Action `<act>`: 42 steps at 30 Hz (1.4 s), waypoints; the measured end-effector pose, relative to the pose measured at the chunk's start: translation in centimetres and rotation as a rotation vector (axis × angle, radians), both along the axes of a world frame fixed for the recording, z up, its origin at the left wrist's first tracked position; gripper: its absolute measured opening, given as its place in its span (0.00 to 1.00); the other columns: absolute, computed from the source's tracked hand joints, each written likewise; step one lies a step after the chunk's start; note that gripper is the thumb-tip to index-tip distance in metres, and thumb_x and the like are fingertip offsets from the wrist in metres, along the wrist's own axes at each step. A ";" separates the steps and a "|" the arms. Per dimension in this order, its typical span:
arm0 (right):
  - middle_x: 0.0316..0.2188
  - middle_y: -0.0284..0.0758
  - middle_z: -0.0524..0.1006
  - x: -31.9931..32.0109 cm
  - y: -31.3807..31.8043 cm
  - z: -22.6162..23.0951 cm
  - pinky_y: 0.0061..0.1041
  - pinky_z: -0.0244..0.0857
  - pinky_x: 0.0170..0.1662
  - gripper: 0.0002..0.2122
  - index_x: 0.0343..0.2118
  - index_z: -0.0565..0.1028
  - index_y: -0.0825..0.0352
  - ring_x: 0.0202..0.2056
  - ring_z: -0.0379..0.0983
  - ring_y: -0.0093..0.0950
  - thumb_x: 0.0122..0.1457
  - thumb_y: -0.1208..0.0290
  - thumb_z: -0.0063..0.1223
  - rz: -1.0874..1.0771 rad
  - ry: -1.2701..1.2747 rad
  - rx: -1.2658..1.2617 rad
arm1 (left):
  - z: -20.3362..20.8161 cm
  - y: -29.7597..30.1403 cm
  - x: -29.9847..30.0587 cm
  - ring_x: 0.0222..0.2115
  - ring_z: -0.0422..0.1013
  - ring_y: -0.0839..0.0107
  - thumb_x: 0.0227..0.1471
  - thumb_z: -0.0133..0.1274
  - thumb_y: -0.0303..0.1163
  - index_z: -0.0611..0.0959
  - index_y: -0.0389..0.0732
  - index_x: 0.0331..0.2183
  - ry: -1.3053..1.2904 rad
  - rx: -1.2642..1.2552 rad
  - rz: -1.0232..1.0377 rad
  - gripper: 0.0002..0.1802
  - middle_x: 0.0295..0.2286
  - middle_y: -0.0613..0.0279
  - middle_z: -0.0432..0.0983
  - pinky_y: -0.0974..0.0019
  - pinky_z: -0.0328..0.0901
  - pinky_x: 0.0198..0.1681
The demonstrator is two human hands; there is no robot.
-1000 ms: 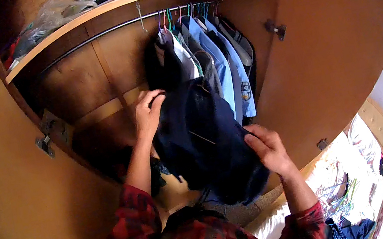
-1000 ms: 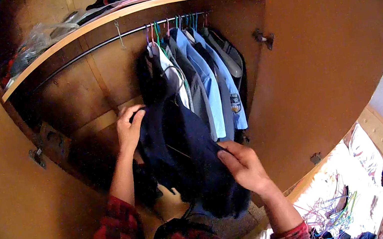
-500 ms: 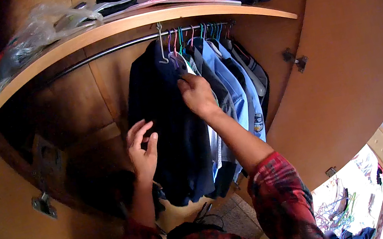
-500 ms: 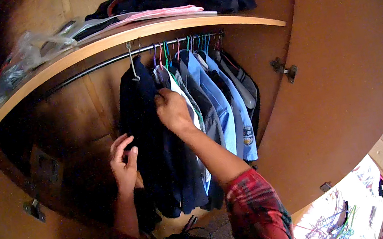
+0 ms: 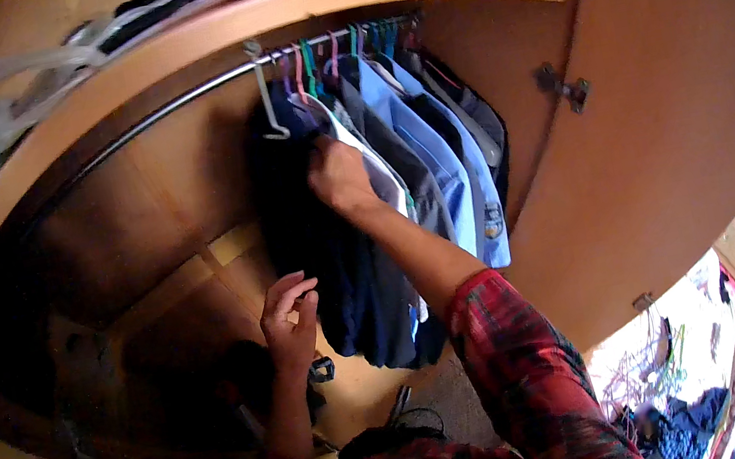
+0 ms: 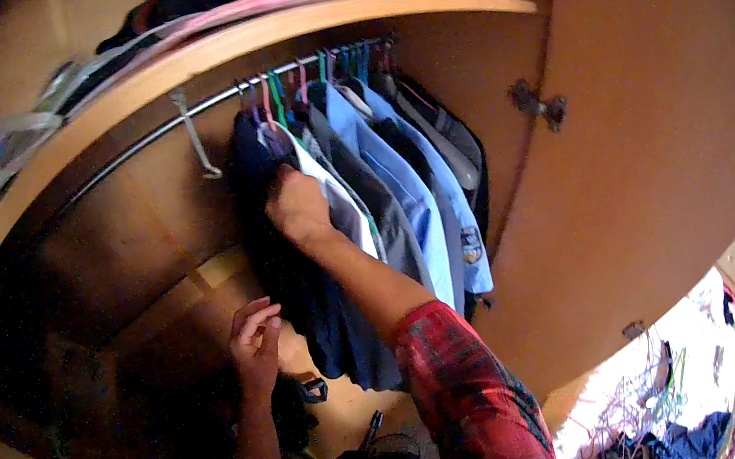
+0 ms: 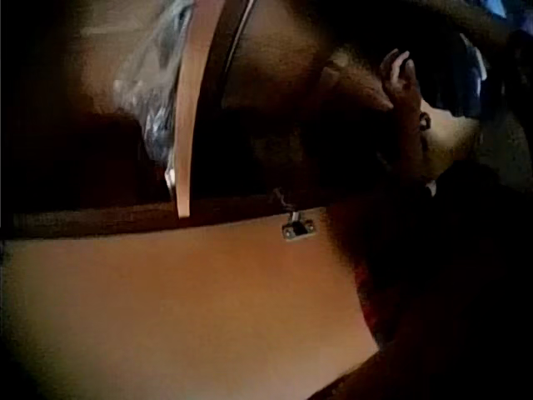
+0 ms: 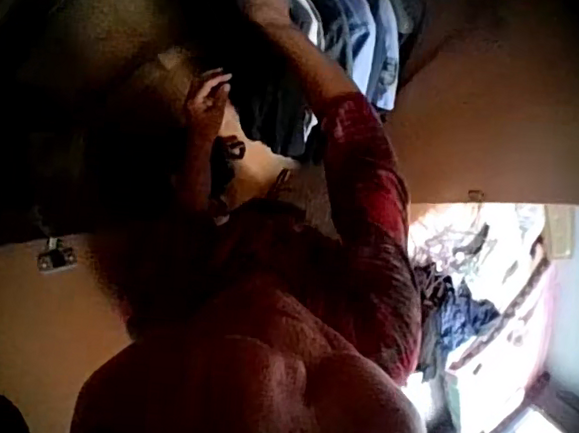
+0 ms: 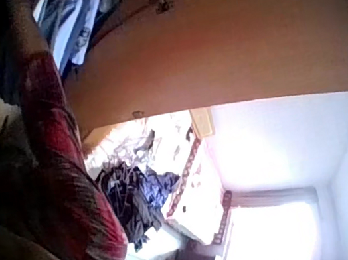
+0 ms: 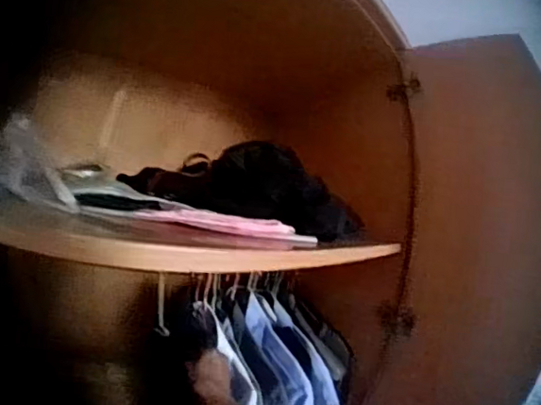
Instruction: The person picks up clothing items from a pile on a bed, places them onto plastic and wire hangers, and hangs each item onto a wooden rod inside a closet.
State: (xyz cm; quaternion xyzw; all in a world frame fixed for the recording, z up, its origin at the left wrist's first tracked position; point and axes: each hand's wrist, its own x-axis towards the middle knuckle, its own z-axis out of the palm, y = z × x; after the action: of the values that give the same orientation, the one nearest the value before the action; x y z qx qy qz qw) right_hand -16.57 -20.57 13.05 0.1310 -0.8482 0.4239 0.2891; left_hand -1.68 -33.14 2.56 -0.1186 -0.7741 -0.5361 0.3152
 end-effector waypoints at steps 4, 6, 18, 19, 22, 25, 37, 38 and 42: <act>0.28 0.48 0.76 1.1 1.7 -0.1 0.40 0.69 0.34 0.08 0.31 0.72 0.69 0.31 0.74 0.45 0.46 0.76 0.45 0.052 -0.175 0.090 | -1.3 2.2 -1.4 0.33 0.72 0.69 0.46 0.52 0.26 0.81 0.38 0.33 -0.158 -0.151 -0.276 0.08 0.33 0.59 0.75 0.71 0.67 0.34; 0.28 0.48 0.76 5.2 3.5 1.4 0.39 0.69 0.32 0.09 0.33 0.71 0.69 0.30 0.74 0.46 0.47 0.77 0.44 -0.004 -0.121 0.182 | -1.8 4.2 -1.5 0.31 0.72 0.69 0.46 0.53 0.26 0.81 0.38 0.33 -0.283 -0.267 -0.491 0.09 0.32 0.58 0.76 0.71 0.67 0.34; 0.29 0.39 0.68 30.1 19.0 -22.7 0.36 0.67 0.27 0.15 0.35 0.69 0.66 0.29 0.71 0.41 0.41 0.72 0.52 -0.267 -0.398 0.158 | -9.5 15.5 0.0 0.32 0.72 0.74 0.43 0.57 0.26 0.76 0.36 0.41 -0.695 -0.872 -1.433 0.20 0.32 0.58 0.76 0.72 0.67 0.32; 0.30 0.39 0.69 33.3 19.5 -23.5 0.36 0.67 0.27 0.15 0.36 0.69 0.65 0.28 0.71 0.42 0.42 0.73 0.52 -0.353 -0.574 0.123 | -9.1 17.0 0.5 0.30 0.73 0.71 0.42 0.58 0.27 0.76 0.36 0.41 -0.679 -0.859 -1.463 0.20 0.31 0.56 0.76 0.71 0.67 0.32; 0.32 0.39 0.72 41.6 21.4 -27.7 0.36 0.68 0.34 0.11 0.36 0.72 0.63 0.32 0.72 0.41 0.46 0.74 0.49 -0.484 -0.942 0.137 | -8.5 20.5 1.9 0.29 0.74 0.68 0.41 0.58 0.27 0.76 0.36 0.41 -0.646 -0.867 -1.553 0.21 0.32 0.54 0.76 0.71 0.67 0.31; 0.29 0.40 0.75 48.1 22.5 -31.8 0.36 0.67 0.36 0.07 0.31 0.74 0.65 0.33 0.73 0.39 0.50 0.73 0.46 -0.757 -0.946 0.039 | -8.3 24.6 3.4 0.30 0.73 0.68 0.41 0.58 0.28 0.76 0.37 0.42 -0.618 -0.954 -1.620 0.21 0.32 0.54 0.75 0.70 0.67 0.30; 0.25 0.41 0.77 62.8 34.2 -41.0 0.30 0.68 0.35 0.07 0.29 0.77 0.65 0.30 0.75 0.36 0.49 0.74 0.48 -1.370 -0.808 -0.630 | -7.0 39.0 11.1 0.32 0.72 0.71 0.42 0.56 0.27 0.76 0.37 0.42 -0.631 -1.042 -1.685 0.21 0.33 0.56 0.76 0.72 0.65 0.32; 0.27 0.42 0.77 63.7 35.7 -40.7 0.33 0.67 0.38 0.07 0.29 0.78 0.63 0.32 0.74 0.40 0.49 0.72 0.47 -1.390 -0.801 -0.646 | -6.9 39.9 11.6 0.32 0.72 0.71 0.42 0.56 0.27 0.76 0.37 0.42 -0.637 -1.056 -1.674 0.21 0.33 0.56 0.76 0.72 0.65 0.32; 0.23 0.39 0.77 67.7 41.1 -42.9 0.26 0.68 0.29 0.07 0.31 0.76 0.67 0.24 0.76 0.28 0.52 0.72 0.48 -1.448 -0.733 -0.930 | -7.4 43.2 13.5 0.32 0.72 0.71 0.42 0.56 0.27 0.76 0.37 0.43 -0.659 -1.086 -1.656 0.21 0.33 0.56 0.76 0.72 0.65 0.32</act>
State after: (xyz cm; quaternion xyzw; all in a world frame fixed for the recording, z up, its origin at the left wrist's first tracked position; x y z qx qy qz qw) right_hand 51.17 20.58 -29.84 -0.7002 -0.5065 0.4522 0.2208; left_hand 11.84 10.08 -4.83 -0.5858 -0.6353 -0.1701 -0.4736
